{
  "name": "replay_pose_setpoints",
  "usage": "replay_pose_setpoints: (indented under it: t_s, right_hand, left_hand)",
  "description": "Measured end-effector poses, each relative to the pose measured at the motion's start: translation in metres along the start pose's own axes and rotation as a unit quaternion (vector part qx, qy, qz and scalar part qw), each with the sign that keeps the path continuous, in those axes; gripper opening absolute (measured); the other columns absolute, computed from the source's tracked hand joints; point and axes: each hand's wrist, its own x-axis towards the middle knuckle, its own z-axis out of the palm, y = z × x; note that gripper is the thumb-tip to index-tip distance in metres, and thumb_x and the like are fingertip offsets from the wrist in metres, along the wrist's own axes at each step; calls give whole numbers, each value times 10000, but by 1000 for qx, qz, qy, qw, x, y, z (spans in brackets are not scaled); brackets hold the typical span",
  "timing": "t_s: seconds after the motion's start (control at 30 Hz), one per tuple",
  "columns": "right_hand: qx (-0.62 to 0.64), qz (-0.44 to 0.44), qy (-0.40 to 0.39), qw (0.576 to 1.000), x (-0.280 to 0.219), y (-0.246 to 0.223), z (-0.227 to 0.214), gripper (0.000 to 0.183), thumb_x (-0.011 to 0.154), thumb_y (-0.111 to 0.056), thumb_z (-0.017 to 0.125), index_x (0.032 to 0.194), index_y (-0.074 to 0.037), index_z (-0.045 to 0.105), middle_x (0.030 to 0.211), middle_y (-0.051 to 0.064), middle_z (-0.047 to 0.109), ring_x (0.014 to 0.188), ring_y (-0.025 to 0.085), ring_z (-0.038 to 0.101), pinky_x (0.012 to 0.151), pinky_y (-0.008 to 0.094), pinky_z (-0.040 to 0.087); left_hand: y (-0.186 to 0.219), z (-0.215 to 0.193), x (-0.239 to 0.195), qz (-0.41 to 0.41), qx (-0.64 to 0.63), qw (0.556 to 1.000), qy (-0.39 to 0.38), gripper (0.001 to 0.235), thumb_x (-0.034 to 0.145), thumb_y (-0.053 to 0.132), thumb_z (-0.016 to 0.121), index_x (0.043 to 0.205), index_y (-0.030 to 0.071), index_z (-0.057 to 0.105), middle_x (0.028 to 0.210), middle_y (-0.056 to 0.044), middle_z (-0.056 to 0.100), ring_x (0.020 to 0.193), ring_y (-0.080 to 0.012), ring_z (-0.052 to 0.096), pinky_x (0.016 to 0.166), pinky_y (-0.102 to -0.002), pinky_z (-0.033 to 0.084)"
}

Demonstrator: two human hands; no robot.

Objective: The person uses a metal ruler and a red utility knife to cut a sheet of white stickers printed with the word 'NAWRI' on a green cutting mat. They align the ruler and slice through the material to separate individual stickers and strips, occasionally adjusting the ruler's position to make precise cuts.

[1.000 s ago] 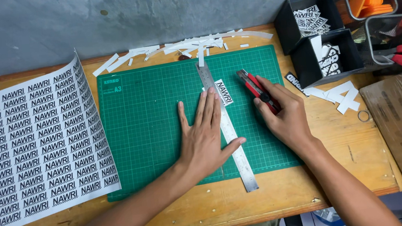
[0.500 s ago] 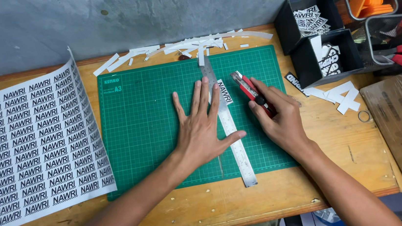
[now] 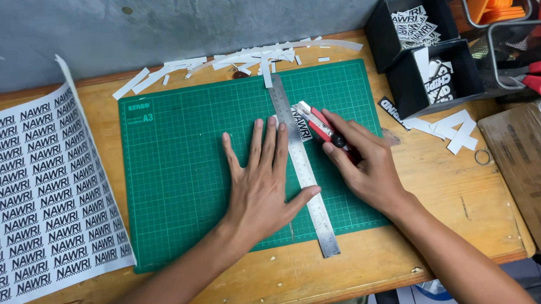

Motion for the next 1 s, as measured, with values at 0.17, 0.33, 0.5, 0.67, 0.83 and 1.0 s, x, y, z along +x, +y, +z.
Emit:
replay_pose_setpoints:
  t_s: [0.17, 0.33, 0.5, 0.67, 0.83, 1.0]
  right_hand:
    - [17, -13, -8, 1000, -3, 4, 5, 518, 1068, -79, 778, 1579, -32, 706, 1022, 175, 816, 995, 366, 792, 1022, 545, 585]
    - [27, -23, -13, 999, -2, 1, 6, 529, 1061, -64, 780, 1581, -15, 696, 1047, 188, 822, 1065, 391, 798, 1098, 598, 564]
    - [27, -10, 22, 999, 2, -6, 3, 516, 1101, -59, 743, 1611, -35, 669, 1183, 203, 828, 1102, 369, 793, 996, 551, 582]
    - [30, 5, 10, 999, 3, -3, 5, 527, 1084, -57, 754, 1605, -30, 673, 1225, 219, 833, 1105, 380, 797, 968, 541, 591]
    - [41, 16, 4, 999, 2, 1, 6, 533, 1073, -53, 760, 1599, -37, 680, 1247, 218, 839, 1132, 391, 807, 980, 525, 598]
    - [49, 21, 21, 998, 4, 1, 3, 508, 1098, -62, 740, 1599, -29, 668, 1225, 204, 847, 1152, 369, 815, 1004, 520, 601]
  left_hand:
    - [-2, -2, 1, 8, -2, 1000, -8, 1100, 1056, 711, 617, 1762, -78, 318, 1854, -318, 298, 1736, -514, 221, 1216, -945, -42]
    - [-8, 0, 3, 9, -7, 1000, -18, 1114, 1043, 716, 621, 1767, -70, 308, 1881, -293, 248, 1744, -514, 190, 1207, -954, -52]
    - [-11, -3, 6, 19, -20, 999, -22, 1065, 1050, 717, 620, 1789, 6, 332, 1885, -289, 232, 1738, -545, 180, 1186, -973, -50]
    - [-12, -3, 7, 24, -19, 999, -22, 1044, 1052, 734, 603, 1776, 20, 368, 1876, -304, 245, 1734, -547, 197, 1189, -969, -49]
    - [-13, -5, 8, 28, -25, 999, -29, 1036, 1058, 733, 595, 1771, 16, 374, 1869, -314, 258, 1733, -550, 201, 1187, -971, -46]
    - [-13, -7, 10, 28, -21, 999, -32, 1058, 1030, 729, 632, 1767, 11, 383, 1860, -329, 269, 1723, -561, 220, 1186, -974, -33]
